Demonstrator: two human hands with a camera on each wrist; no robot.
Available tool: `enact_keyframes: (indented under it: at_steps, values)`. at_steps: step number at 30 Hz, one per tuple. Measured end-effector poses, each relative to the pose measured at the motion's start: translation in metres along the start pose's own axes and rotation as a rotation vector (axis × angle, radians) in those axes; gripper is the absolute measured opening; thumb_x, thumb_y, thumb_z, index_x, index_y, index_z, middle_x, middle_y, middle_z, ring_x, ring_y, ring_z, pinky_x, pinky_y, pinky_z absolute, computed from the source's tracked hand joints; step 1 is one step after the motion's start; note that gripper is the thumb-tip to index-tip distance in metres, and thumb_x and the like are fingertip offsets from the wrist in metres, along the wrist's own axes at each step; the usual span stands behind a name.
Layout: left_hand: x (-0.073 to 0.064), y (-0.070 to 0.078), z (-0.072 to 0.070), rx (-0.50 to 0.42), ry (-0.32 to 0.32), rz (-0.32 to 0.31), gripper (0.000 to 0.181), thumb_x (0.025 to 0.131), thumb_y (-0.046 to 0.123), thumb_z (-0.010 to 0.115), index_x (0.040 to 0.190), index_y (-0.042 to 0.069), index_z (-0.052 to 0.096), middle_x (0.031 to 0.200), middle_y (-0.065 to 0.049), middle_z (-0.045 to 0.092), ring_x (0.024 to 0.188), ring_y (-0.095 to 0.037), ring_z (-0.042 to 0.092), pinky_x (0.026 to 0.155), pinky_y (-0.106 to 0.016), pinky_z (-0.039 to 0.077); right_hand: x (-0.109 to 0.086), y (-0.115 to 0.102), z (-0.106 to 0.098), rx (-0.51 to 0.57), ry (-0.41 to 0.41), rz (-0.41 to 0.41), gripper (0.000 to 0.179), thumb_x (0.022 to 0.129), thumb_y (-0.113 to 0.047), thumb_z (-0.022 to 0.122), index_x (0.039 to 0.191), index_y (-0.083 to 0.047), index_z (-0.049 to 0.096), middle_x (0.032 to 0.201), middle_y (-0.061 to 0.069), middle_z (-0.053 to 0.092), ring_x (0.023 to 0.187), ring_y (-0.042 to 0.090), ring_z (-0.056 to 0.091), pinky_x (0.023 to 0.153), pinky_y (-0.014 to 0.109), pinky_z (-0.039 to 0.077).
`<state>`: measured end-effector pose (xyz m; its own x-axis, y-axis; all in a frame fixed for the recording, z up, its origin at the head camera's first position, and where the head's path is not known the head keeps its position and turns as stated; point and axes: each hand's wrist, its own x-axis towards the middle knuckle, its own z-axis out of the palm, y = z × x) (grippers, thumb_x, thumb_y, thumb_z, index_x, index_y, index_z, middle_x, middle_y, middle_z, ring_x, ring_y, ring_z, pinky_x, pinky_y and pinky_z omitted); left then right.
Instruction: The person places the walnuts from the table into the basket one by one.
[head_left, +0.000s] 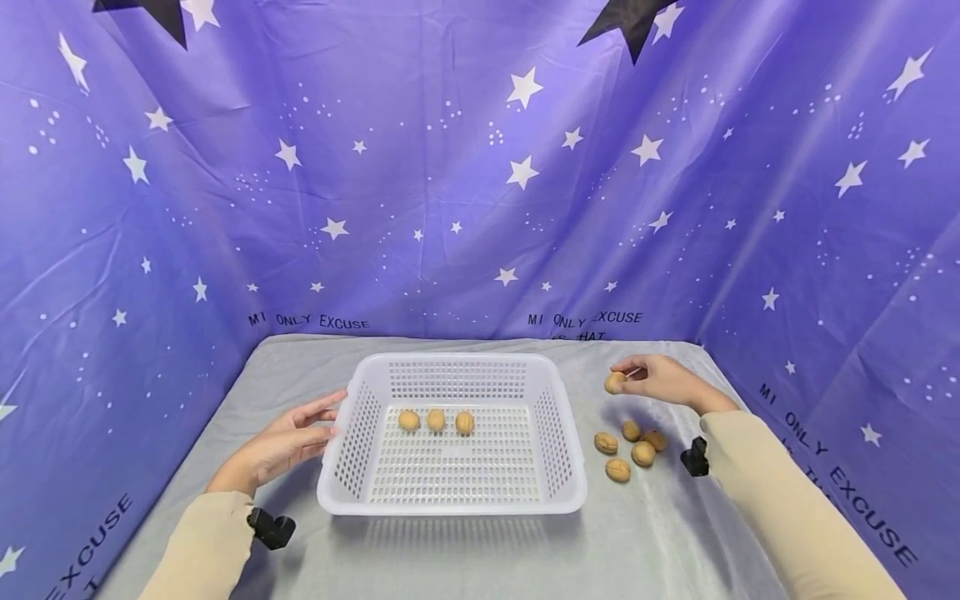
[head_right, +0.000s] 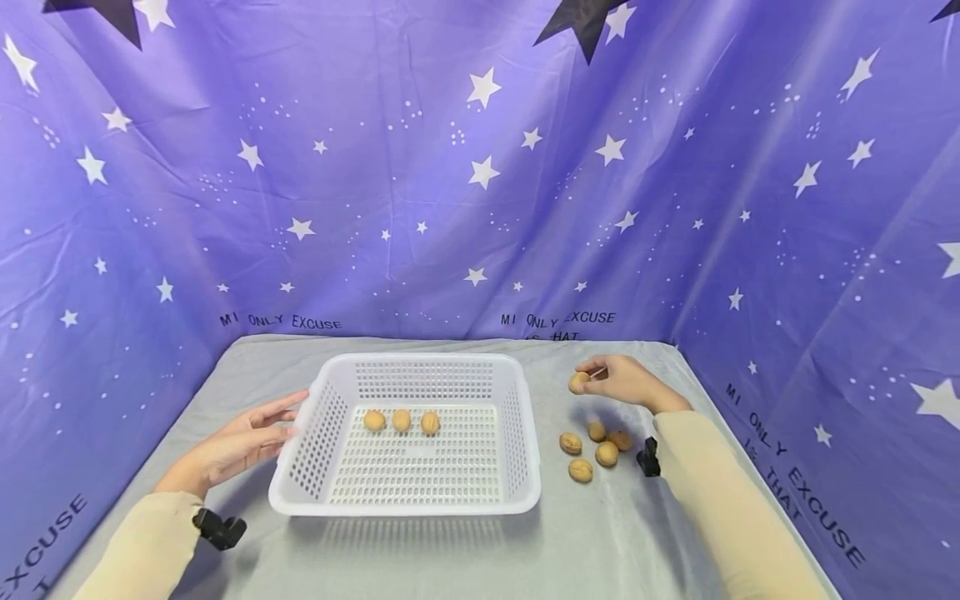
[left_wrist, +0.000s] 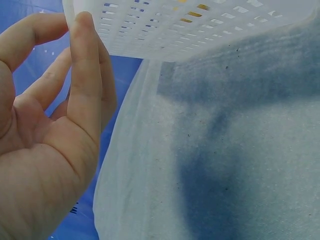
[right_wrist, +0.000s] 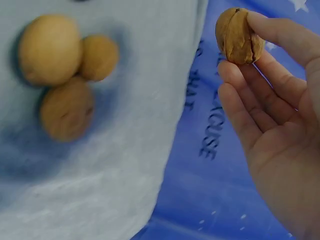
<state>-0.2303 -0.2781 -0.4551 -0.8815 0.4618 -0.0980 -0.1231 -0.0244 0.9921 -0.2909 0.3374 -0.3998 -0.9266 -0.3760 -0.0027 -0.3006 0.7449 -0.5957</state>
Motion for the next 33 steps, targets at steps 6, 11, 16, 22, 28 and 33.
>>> enact_keyframes:
  at_steps: [6,11,16,22,28,33]
  values:
    - [-0.001,0.001,0.000,-0.002,-0.010,0.007,0.070,0.099,-0.003,0.057,0.159,0.000,0.019,0.132,-0.018,0.046,0.111,-0.019,0.063,0.093,-0.037,0.055,0.019,-0.027,0.000,-0.011,-0.022,-0.070,0.045,0.092,-0.028,0.075,0.127,-0.001,0.066,0.115,0.011,0.070,0.106,0.029,0.065,0.091,0.046,0.053]
    - [-0.001,0.001,0.000,0.006,-0.003,0.001,0.070,0.100,-0.002,0.057,0.159,0.000,0.019,0.133,-0.018,0.045,0.111,-0.019,0.063,0.093,-0.036,0.055,0.036,-0.054,0.002,-0.020,-0.062,-0.080,0.046,0.090,-0.031,0.077,0.126,-0.005,0.068,0.115,0.009,0.071,0.108,0.029,0.066,0.092,0.047,0.054]
    - [0.000,0.001,-0.001,0.022,0.001,-0.006,0.071,0.100,0.000,0.058,0.159,0.001,0.019,0.134,-0.019,0.045,0.111,-0.019,0.063,0.093,-0.036,0.055,0.052,-0.082,0.011,-0.047,-0.096,-0.102,0.043,0.089,-0.032,0.077,0.124,-0.007,0.070,0.114,0.006,0.071,0.107,0.024,0.067,0.093,0.044,0.054]
    - [0.001,0.001,-0.001,0.018,-0.009,-0.003,0.072,0.099,-0.001,0.058,0.159,0.000,0.018,0.132,-0.020,0.044,0.111,-0.020,0.063,0.094,-0.038,0.054,0.072,-0.108,0.026,-0.046,-0.177,-0.166,0.040,0.090,-0.022,0.076,0.124,-0.003,0.068,0.114,0.007,0.072,0.104,0.022,0.069,0.092,0.040,0.055]
    - [0.001,0.000,-0.001,0.017,-0.008,-0.001,0.073,0.099,-0.001,0.059,0.159,0.001,0.018,0.130,-0.018,0.046,0.110,-0.020,0.063,0.094,-0.039,0.054,0.089,-0.122,0.048,-0.076,-0.261,-0.164,0.041,0.089,-0.020,0.075,0.126,-0.005,0.068,0.113,0.004,0.072,0.104,0.018,0.068,0.096,0.040,0.052]
    - [0.001,0.000,-0.001,0.024,-0.006,-0.004,0.072,0.099,0.000,0.059,0.159,0.001,0.019,0.131,-0.019,0.046,0.111,-0.020,0.062,0.095,-0.038,0.054,0.100,-0.126,0.067,-0.055,-0.314,-0.114,0.040,0.090,-0.020,0.076,0.126,-0.006,0.067,0.115,0.001,0.070,0.107,0.018,0.065,0.099,0.041,0.050]
